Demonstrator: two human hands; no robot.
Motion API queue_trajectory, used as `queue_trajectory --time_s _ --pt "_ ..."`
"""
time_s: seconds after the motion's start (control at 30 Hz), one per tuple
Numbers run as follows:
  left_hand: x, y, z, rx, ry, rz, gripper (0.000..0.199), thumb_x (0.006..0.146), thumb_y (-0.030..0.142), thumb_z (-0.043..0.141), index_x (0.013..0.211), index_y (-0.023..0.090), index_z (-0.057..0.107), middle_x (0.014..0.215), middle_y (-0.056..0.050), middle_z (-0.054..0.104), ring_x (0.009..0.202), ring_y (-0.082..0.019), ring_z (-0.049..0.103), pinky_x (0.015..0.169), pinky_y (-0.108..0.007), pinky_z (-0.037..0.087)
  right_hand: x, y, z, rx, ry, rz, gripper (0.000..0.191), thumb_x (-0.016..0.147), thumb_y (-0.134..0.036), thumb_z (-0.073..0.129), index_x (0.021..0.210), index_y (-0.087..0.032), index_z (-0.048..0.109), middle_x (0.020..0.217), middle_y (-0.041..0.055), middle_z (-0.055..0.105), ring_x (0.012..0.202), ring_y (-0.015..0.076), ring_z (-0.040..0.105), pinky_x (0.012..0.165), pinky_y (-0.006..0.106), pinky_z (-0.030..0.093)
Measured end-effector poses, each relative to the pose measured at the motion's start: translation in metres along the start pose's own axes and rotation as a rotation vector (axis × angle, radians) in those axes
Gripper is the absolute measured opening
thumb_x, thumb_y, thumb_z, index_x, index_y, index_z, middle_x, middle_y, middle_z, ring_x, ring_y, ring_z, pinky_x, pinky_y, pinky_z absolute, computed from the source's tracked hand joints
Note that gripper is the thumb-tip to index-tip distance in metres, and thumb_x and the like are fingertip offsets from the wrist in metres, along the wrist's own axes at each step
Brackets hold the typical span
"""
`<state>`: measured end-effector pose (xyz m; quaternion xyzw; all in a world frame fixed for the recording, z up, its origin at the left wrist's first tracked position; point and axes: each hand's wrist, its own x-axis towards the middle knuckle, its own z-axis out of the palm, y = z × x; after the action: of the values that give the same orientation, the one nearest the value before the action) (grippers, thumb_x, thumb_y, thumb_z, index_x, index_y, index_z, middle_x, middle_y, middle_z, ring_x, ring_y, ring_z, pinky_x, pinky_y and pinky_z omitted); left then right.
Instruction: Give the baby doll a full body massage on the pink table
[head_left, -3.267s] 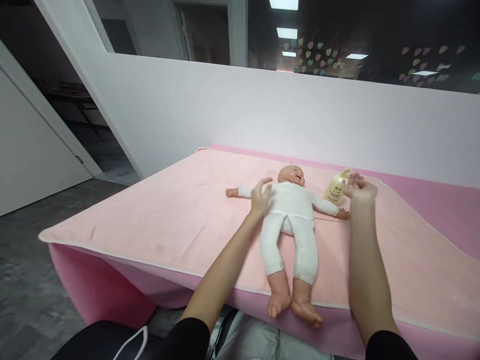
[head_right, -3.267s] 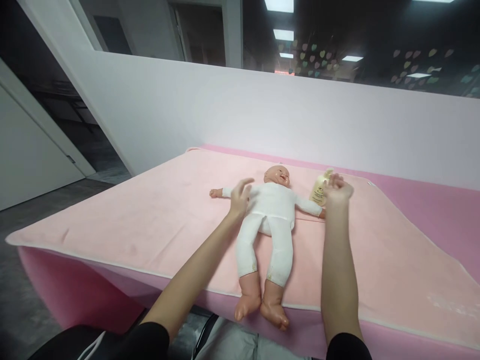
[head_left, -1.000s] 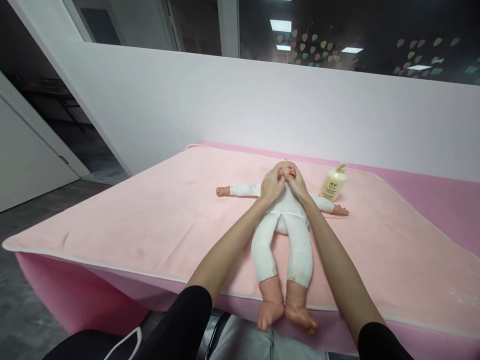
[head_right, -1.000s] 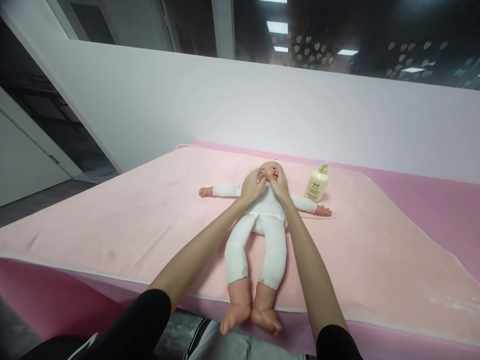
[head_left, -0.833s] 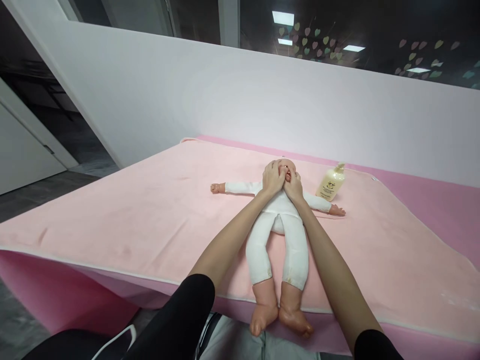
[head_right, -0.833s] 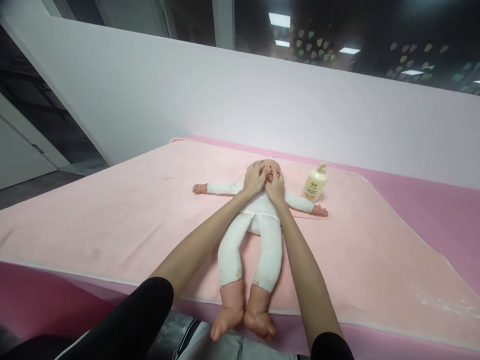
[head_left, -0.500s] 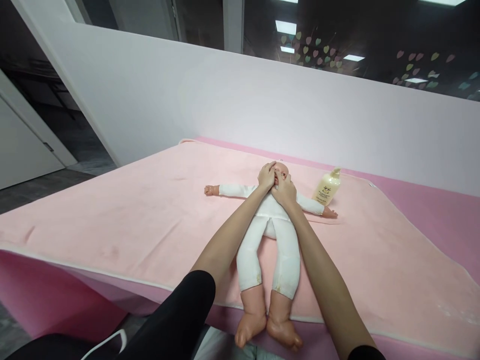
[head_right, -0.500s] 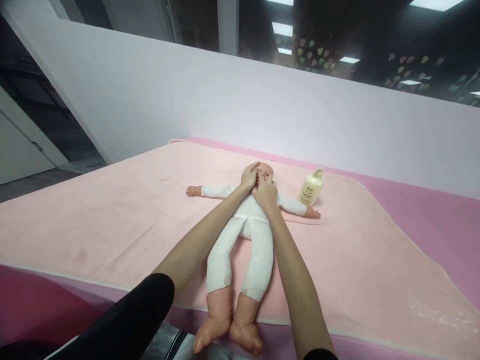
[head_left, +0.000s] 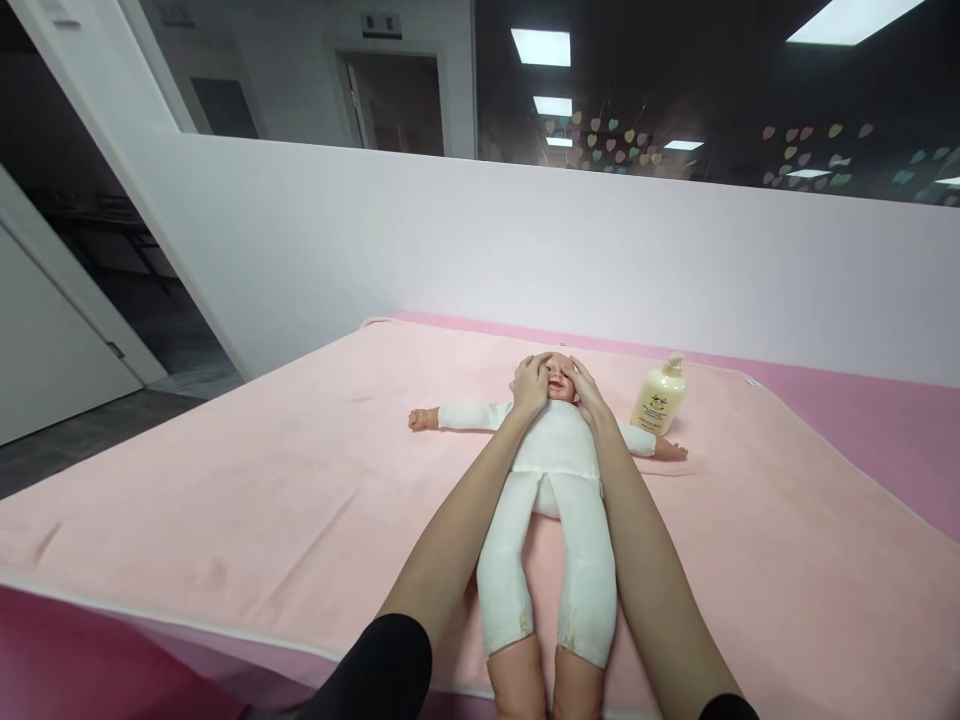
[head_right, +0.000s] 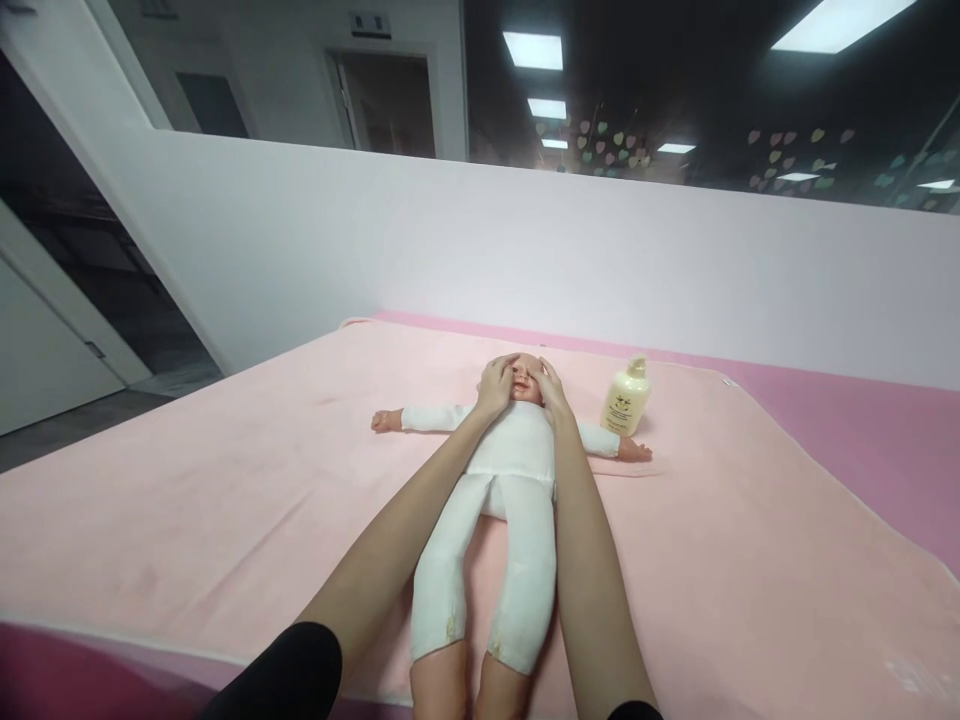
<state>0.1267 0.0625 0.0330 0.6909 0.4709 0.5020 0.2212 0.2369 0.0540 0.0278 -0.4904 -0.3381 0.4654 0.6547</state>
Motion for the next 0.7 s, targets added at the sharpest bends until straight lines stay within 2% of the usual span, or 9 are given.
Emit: queue_trajectory --time_s 0.13,0.27,0.53,0.7 --pt "0.004 -0.005 0.004 -0.046 -0.023 0.042 0.038 0.083 0.014 0.034 0.112 0.023 0.058 0.125 -0.004 0.053 0.129 -0.019 0.036 0.108 -0.041 0.027 0.0 0.007 -0.002 0.09 -0.014 -0.051 0.046 0.068 -0.022 0.067 0.113 -0.026 0.054 0.115 0.0002 0.059 0.091 0.0095 0.061 0.073 0.021 0.052" --pt "0.007 -0.007 0.004 -0.07 -0.079 0.103 0.04 0.082 0.013 0.033 0.113 0.02 0.057 0.123 -0.005 0.055 0.124 -0.017 0.042 0.106 -0.034 0.031 -0.001 0.007 -0.004 0.07 0.035 -0.038 0.044 0.069 -0.021 0.067 0.112 -0.026 0.057 0.111 -0.0002 0.061 0.089 0.0098 0.062 0.073 0.02 0.053" --pt "-0.005 0.002 -0.001 0.072 -0.103 0.176 0.036 0.091 0.028 0.033 0.119 0.022 0.055 0.13 -0.006 0.05 0.128 -0.02 0.037 0.107 -0.034 0.03 0.0 0.009 -0.007 0.065 0.02 -0.054 0.038 0.076 -0.026 0.062 0.113 -0.027 0.055 0.11 -0.0011 0.061 0.093 0.01 0.061 0.076 0.023 0.053" --pt "0.003 0.005 -0.003 0.126 -0.082 0.077 0.037 0.088 0.035 0.041 0.121 0.025 0.056 0.12 -0.006 0.055 0.116 -0.021 0.048 0.101 -0.035 0.036 0.009 0.016 -0.007 0.031 0.008 -0.061 0.041 0.079 -0.029 0.057 0.119 -0.026 0.051 0.123 0.0016 0.054 0.107 0.013 0.056 0.091 0.028 0.047"
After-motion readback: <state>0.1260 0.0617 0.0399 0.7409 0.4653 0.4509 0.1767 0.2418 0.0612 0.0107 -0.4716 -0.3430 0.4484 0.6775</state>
